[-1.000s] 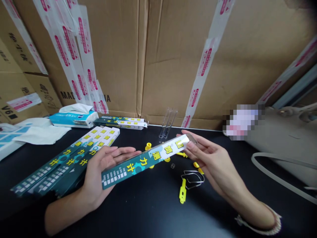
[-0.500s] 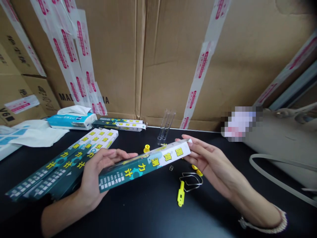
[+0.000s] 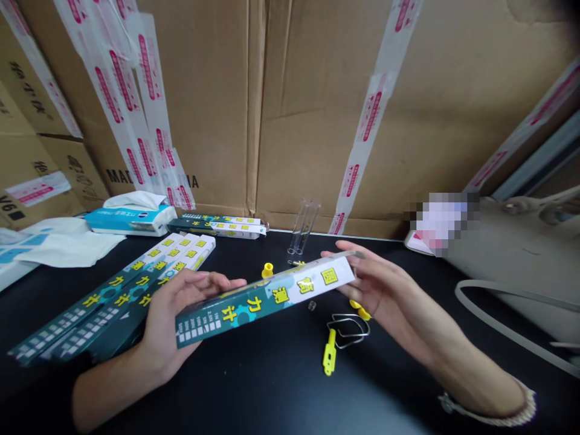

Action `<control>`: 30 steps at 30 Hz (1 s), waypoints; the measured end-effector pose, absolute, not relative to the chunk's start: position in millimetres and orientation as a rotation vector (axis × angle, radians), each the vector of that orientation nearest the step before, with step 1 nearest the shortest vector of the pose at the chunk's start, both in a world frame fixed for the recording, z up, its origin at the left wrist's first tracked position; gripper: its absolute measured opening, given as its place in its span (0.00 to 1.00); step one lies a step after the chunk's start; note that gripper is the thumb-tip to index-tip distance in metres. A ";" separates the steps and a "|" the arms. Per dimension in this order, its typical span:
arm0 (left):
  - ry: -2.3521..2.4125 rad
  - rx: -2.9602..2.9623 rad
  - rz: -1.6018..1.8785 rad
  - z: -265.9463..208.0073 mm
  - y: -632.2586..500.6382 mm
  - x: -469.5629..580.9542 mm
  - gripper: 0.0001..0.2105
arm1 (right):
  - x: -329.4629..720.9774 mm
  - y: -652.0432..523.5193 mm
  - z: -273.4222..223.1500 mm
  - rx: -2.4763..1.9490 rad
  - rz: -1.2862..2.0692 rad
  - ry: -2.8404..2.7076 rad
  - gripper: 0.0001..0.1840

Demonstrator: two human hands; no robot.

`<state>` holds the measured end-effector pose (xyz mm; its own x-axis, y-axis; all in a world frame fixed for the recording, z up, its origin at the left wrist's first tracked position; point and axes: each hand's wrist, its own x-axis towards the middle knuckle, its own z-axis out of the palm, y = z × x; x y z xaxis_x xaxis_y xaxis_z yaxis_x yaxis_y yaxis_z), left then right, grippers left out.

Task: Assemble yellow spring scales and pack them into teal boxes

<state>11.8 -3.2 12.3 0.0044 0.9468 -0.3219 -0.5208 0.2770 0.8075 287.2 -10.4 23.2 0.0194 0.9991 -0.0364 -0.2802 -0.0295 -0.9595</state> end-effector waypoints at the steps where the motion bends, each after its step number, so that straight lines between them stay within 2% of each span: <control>1: 0.991 0.517 1.256 12.4 -2.4 11.9 0.18 | 286.8 -11.1 25.9 -1.007 1.327 -0.977 0.16; 9: 1.016 0.453 1.273 16.8 -0.8 14.5 0.18 | 285.8 -14.7 25.2 -0.972 1.217 -1.071 0.25; 16: 1.007 0.467 1.244 15.0 -1.6 12.7 0.16 | 282.7 -16.8 16.9 -1.043 0.925 -1.282 0.13; 19: 1.009 0.466 1.258 12.6 -1.1 11.6 0.16 | 278.9 -19.8 14.9 -1.113 0.821 -1.349 0.16; 30: 1.026 0.534 1.224 13.2 -3.8 9.7 0.17 | 279.6 -13.1 -0.9 -1.028 1.050 -1.145 0.26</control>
